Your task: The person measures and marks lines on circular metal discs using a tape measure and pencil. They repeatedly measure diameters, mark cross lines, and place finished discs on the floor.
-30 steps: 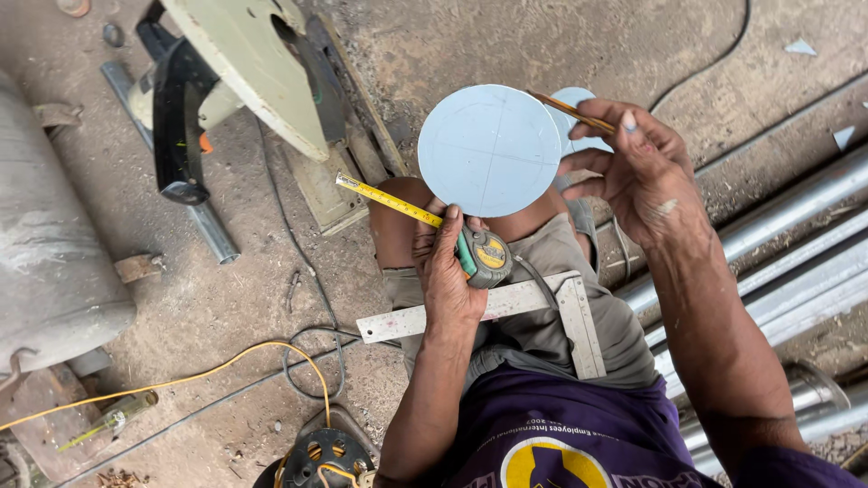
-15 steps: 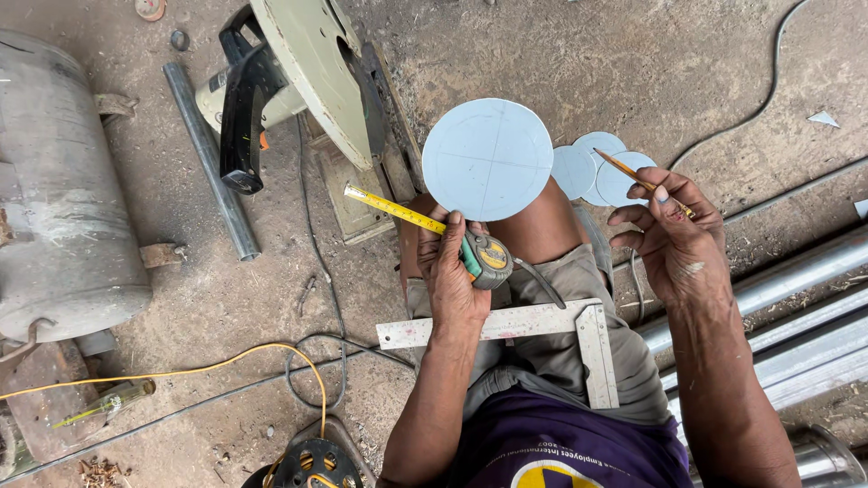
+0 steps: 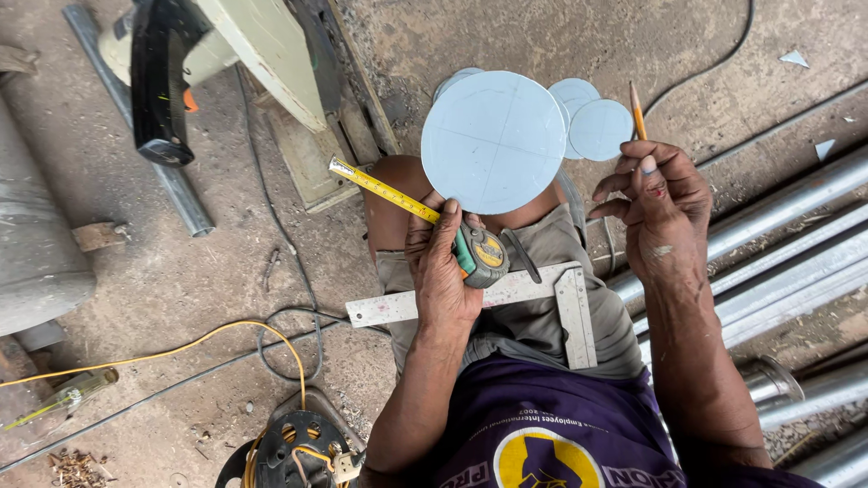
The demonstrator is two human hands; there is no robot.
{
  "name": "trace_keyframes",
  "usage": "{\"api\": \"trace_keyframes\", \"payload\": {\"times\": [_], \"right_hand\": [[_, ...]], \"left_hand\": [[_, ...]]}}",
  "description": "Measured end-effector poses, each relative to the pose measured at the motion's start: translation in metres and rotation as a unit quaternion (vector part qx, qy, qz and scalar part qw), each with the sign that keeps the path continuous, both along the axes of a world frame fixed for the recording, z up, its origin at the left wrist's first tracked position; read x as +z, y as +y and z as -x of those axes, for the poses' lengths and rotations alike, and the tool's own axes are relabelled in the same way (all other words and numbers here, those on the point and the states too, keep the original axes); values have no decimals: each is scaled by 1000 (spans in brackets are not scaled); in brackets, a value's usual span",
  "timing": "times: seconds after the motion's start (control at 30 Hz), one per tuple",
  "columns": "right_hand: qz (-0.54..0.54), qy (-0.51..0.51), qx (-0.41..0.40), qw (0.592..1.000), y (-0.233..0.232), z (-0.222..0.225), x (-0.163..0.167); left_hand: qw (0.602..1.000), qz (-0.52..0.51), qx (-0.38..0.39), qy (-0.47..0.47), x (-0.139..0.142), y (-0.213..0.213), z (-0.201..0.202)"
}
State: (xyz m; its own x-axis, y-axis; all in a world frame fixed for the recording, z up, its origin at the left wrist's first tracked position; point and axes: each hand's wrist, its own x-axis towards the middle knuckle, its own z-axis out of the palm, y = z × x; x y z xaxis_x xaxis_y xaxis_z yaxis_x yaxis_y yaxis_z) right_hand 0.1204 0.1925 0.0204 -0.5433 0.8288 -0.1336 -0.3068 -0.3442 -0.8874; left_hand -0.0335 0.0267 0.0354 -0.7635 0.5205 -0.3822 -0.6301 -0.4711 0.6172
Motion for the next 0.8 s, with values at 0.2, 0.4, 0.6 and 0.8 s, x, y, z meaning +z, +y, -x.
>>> {"api": "trace_keyframes", "payload": {"times": [0.2,0.4,0.6,0.8], "right_hand": [[-44,-31,14,998,-8,-2,6],[-98,-86,9,991,-13,-5,11],[-236,-100,-15,966,-19,-8,14],[-541,-298,-43,785,-24,-13,30]], "left_hand": [[999,-18,-42,18,-1,-3,-18],[998,8,-55,38,0,-3,-25],[996,26,-58,56,-1,-7,-25],[996,45,-60,53,-1,-7,-23]]}}
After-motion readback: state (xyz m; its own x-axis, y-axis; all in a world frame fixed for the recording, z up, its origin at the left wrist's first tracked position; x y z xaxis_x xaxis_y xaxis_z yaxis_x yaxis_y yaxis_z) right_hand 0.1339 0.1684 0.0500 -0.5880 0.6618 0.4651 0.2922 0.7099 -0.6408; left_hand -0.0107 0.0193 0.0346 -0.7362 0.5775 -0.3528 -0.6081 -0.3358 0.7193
